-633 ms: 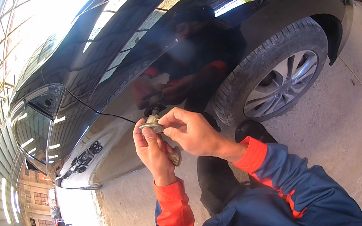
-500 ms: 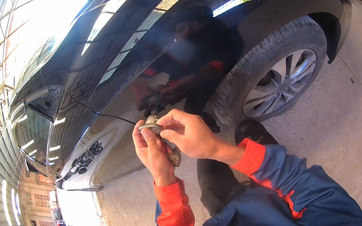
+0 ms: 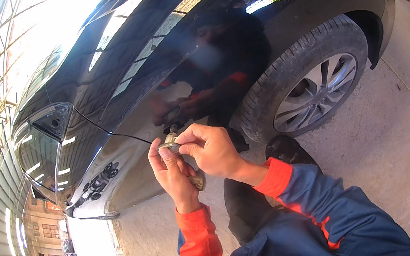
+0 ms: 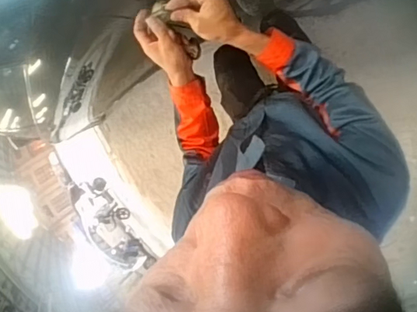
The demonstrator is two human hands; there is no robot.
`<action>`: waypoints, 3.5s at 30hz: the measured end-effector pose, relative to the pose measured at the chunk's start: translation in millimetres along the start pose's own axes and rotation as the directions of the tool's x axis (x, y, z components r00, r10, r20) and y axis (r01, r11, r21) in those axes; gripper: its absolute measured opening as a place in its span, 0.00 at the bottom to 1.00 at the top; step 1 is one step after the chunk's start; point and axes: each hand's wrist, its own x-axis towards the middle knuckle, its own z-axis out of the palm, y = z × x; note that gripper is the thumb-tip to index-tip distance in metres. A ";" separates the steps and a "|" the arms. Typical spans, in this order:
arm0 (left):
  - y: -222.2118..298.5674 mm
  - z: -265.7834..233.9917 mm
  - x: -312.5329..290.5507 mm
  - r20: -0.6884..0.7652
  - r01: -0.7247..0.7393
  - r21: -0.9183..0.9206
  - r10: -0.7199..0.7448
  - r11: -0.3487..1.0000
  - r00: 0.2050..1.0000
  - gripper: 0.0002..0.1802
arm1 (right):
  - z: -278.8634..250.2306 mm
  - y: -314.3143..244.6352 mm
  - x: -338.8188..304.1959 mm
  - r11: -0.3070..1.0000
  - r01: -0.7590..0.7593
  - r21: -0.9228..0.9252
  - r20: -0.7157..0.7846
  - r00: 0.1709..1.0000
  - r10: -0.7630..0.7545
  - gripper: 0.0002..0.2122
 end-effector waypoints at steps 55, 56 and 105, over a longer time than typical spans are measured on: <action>-25.7 -29.3 1.4 0.011 -0.073 0.076 0.072 0.994 0.997 0.13 | -13.3 1.6 -1.3 0.993 0.016 -0.119 -0.067 0.997 -0.025 0.06; -23.8 -30.1 -0.3 0.042 -0.111 0.097 0.107 0.989 0.993 0.13 | -10.8 3.1 -0.7 0.997 -0.053 -0.047 -0.092 0.995 0.049 0.05; -14.0 -31.5 2.6 0.031 0.123 -0.200 -0.119 0.972 0.992 0.10 | -2.5 -2.2 -2.3 0.999 -0.035 -0.003 -0.026 0.999 0.035 0.09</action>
